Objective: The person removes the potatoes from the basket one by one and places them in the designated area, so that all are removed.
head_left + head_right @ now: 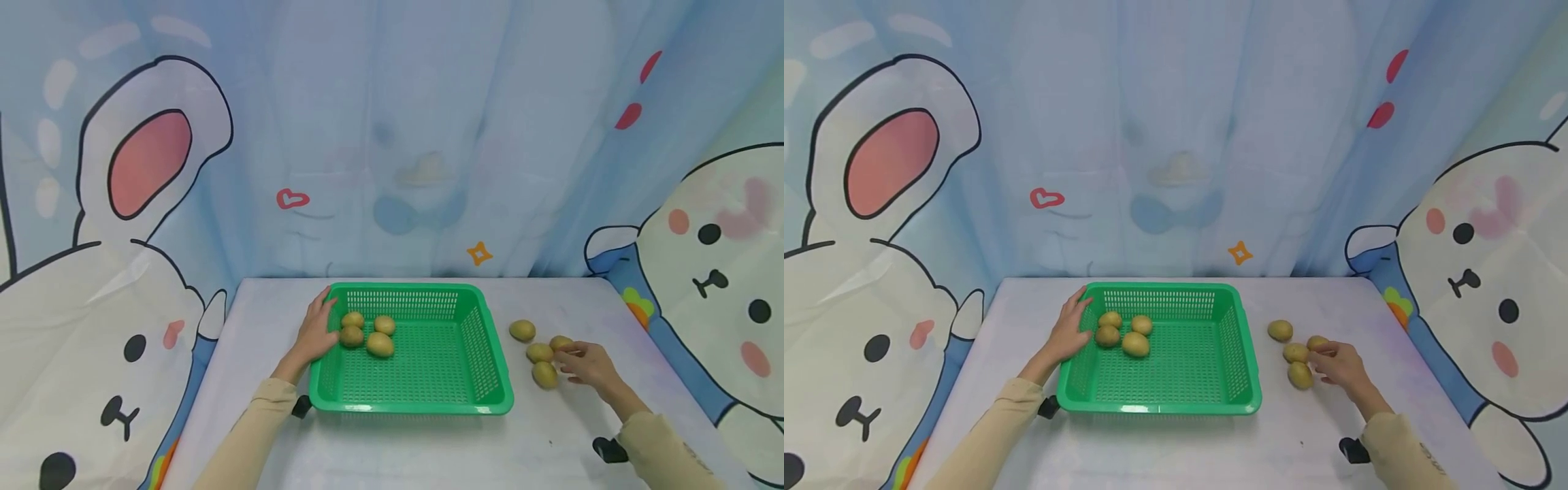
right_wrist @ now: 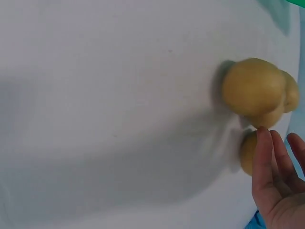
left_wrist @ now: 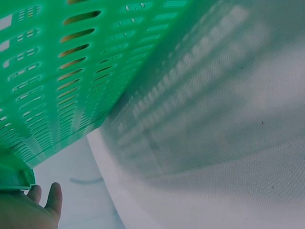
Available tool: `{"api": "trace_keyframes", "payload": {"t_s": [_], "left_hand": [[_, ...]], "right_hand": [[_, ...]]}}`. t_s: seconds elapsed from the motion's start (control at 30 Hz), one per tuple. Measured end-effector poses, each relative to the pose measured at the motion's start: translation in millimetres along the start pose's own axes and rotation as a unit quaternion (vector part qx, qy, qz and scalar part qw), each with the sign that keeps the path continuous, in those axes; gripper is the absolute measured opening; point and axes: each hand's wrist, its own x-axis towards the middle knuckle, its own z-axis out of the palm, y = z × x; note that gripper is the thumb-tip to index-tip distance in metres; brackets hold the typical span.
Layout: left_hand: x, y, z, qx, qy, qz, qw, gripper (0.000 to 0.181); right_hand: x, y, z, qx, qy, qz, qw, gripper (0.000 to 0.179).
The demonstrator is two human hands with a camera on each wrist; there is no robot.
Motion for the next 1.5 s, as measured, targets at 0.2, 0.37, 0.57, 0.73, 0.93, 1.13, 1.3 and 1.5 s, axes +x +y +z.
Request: {"api": "trace_keyframes", "payload": {"t_s": [0.2,0.37,0.57,0.73,0.93,1.13,1.3,1.5], "left_hand": [[-3.6,0.8,0.4,0.001,0.001,0.0,1.0,0.071],[-5.4,1.7,0.9,0.002,-0.004,-0.003,1.0,0.072],[-6.2,3.6,0.8,0.002,-0.004,0.002,1.0,0.073],[-6.7,4.6,1.9,0.005,-0.004,0.007,1.0,0.073],[-5.6,6.8,-0.8,0.001,-0.007,0.006,1.0,0.072],[0.2,4.8,-6.1,0.0,-0.004,0.005,1.0,0.072],[4.4,0.9,-6.3,0.01,0.0,0.01,0.9999,0.072],[2.1,-1.1,-1.1,0.01,-0.011,0.002,0.9999,0.072]], "right_hand": [[5.3,-28,-2,-0.012,-0.009,-0.033,0.9994,0.055],[8.3,-65,12,0.009,-0.027,-0.064,0.9976,0.052],[14.3,-111,34,0.046,-0.043,-0.115,0.9914,0.049],[18.9,-146,56,0.081,-0.06,-0.145,0.9843,0.046],[28.9,-179,92,0.098,-0.11,-0.136,0.9797,0.045],[45.8,-199,139,0.116,-0.148,-0.126,0.9741,0.046],[60.0,-204,176,0.124,-0.157,-0.113,0.9732,0.044],[62.2,-202,201,0.106,-0.171,-0.086,0.9758,0.04]]}}
